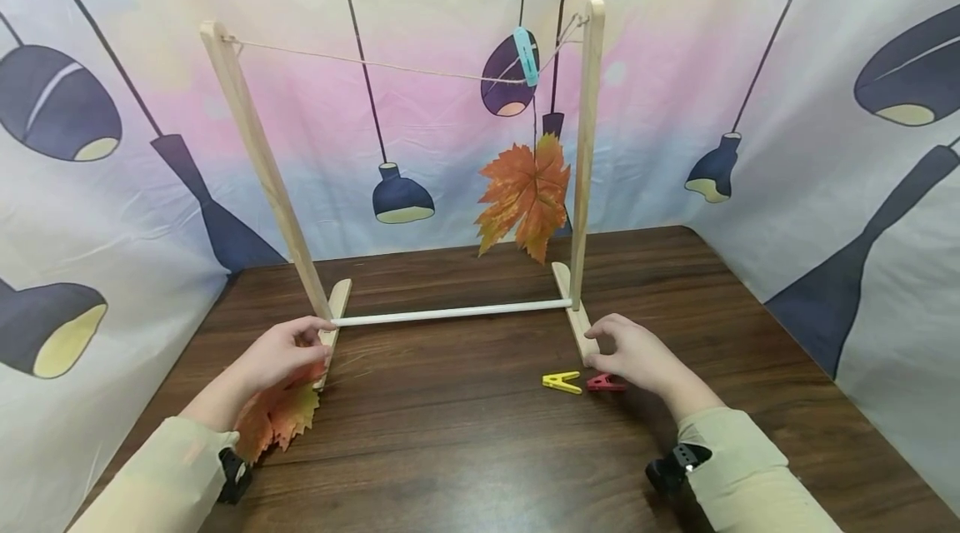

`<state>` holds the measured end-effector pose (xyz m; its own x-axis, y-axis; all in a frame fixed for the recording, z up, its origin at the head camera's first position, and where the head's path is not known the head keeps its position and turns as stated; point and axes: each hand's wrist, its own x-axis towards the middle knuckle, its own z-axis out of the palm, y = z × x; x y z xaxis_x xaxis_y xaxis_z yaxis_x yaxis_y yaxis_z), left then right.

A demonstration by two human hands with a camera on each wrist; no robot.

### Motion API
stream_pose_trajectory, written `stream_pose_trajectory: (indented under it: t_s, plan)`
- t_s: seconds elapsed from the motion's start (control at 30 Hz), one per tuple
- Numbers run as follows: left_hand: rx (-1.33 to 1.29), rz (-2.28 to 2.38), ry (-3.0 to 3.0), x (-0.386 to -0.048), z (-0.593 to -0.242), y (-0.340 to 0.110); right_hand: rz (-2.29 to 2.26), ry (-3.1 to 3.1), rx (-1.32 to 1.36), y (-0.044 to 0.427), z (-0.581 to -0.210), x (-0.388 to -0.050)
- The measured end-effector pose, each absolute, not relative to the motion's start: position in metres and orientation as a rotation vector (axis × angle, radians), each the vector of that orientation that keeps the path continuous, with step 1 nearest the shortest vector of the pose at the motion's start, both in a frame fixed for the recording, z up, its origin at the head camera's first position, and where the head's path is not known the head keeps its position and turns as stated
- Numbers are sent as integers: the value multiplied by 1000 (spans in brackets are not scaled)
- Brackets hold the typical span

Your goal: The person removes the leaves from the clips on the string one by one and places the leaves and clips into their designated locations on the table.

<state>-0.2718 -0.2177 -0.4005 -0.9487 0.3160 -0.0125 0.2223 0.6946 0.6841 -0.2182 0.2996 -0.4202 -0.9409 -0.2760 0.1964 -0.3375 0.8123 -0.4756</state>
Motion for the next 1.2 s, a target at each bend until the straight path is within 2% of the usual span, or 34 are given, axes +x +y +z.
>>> stream_pose_trajectory:
  t_s: [0.53, 1.2]
  plan:
    - [538, 1138, 2745, -271, -379, -192, 851, -2821, 487, 298, -397, -225]
    - [653, 1066, 2763, -286, -354, -173, 830, -2801, 499, 294, -366, -234]
